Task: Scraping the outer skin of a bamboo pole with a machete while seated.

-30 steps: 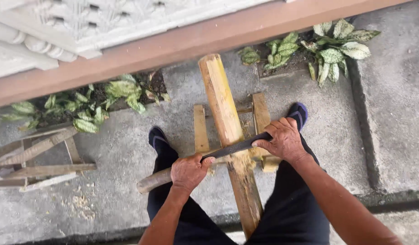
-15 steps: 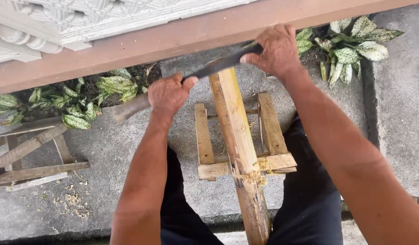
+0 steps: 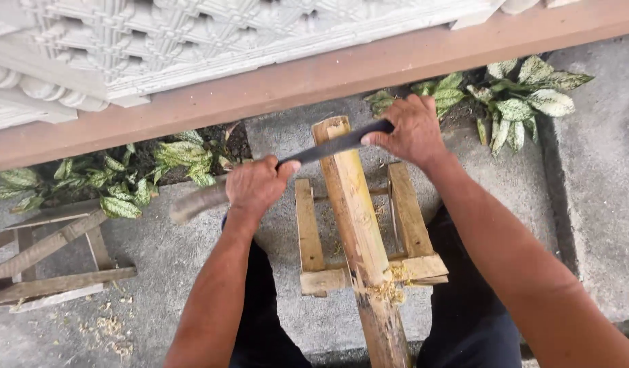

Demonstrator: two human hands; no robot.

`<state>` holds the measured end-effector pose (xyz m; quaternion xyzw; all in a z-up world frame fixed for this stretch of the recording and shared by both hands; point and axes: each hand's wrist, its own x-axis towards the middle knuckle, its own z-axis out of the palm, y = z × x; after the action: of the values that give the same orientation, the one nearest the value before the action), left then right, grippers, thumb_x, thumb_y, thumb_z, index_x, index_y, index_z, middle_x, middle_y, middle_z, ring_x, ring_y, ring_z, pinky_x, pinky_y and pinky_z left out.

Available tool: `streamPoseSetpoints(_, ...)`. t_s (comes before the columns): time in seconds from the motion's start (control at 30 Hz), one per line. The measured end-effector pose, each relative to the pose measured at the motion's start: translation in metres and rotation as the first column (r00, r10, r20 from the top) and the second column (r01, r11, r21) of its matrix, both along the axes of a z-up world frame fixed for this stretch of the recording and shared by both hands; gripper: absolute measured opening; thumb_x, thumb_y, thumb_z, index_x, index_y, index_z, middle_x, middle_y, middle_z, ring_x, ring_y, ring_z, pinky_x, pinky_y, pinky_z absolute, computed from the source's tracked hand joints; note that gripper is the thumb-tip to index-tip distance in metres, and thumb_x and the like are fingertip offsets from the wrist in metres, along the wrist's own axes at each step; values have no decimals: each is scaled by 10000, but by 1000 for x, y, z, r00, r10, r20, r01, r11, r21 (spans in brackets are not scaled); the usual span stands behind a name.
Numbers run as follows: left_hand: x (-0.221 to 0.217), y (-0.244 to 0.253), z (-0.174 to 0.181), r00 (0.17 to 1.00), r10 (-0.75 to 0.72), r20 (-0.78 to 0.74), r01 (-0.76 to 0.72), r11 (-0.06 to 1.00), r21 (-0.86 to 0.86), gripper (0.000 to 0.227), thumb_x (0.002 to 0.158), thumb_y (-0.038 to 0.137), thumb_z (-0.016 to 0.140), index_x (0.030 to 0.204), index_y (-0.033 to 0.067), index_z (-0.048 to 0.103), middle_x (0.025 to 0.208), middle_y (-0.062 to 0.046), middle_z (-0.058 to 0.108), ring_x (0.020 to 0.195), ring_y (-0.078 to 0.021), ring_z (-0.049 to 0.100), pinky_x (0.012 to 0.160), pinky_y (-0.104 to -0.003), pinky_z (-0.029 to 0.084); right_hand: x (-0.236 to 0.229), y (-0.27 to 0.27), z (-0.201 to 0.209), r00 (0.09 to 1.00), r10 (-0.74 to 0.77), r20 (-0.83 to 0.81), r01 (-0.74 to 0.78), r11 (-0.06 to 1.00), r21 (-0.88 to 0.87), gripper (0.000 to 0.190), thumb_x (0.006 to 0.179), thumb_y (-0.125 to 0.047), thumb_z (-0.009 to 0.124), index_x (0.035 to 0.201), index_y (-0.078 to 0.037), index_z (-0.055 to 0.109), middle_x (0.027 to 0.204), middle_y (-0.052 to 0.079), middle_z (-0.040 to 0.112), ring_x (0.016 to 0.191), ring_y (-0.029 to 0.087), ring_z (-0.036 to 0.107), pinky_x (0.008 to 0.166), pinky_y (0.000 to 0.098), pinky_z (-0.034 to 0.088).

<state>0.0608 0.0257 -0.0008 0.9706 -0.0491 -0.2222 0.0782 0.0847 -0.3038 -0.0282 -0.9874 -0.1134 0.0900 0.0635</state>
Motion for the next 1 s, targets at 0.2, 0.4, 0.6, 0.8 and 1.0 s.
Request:
streamPoseSetpoints(0.2,14,3,-35,970,-36,239,25,999,48,732,954,788,367,884,158,733,598,-33,616,599,-226,634,594,-465,512,39,-8,-12,974,49,221,-83,985,150,712,712,-823,587,880,-151,751,879,-1,664,1010,213,564,1019,426,341)
streamPoseSetpoints(0.4,-91,-27,21,991,-31,-130,41,997,72,723,981,753,286,883,160,689,617,-26,620,563,-178,647,591,-414,579,-80,-17,18,998,-23,-54,24,1000,16,687,781,-826,588,784,-154,737,845,31,652,952,209,569,1024,394,361)
streamPoseSetpoints(0.6,-240,-29,9,996,-91,-6,90,992,-85,627,959,673,379,857,157,719,647,-46,688,569,-233,696,636,-462,578,-254,-35,19,997,-15,72,2,985,175,629,740,-792,620,781,-177,741,756,-2,630,830,200,579,924,415,398)
streamPoseSetpoints(0.8,-159,-30,30,994,-20,-111,21,1000,5,668,931,743,402,1037,160,711,806,-104,716,766,-270,702,685,-473,543,-163,-27,14,1000,4,-5,-4,999,33,665,761,-821,634,834,-171,753,787,25,649,844,203,587,942,425,370)
streamPoseSetpoints(1.0,-150,-32,29,971,3,-241,23,994,105,666,1040,712,318,1038,159,690,745,-53,668,695,-223,700,653,-453,569,-140,-18,15,1000,-27,-3,27,989,148,630,687,-820,569,775,-228,765,825,10,651,968,250,568,926,442,346)
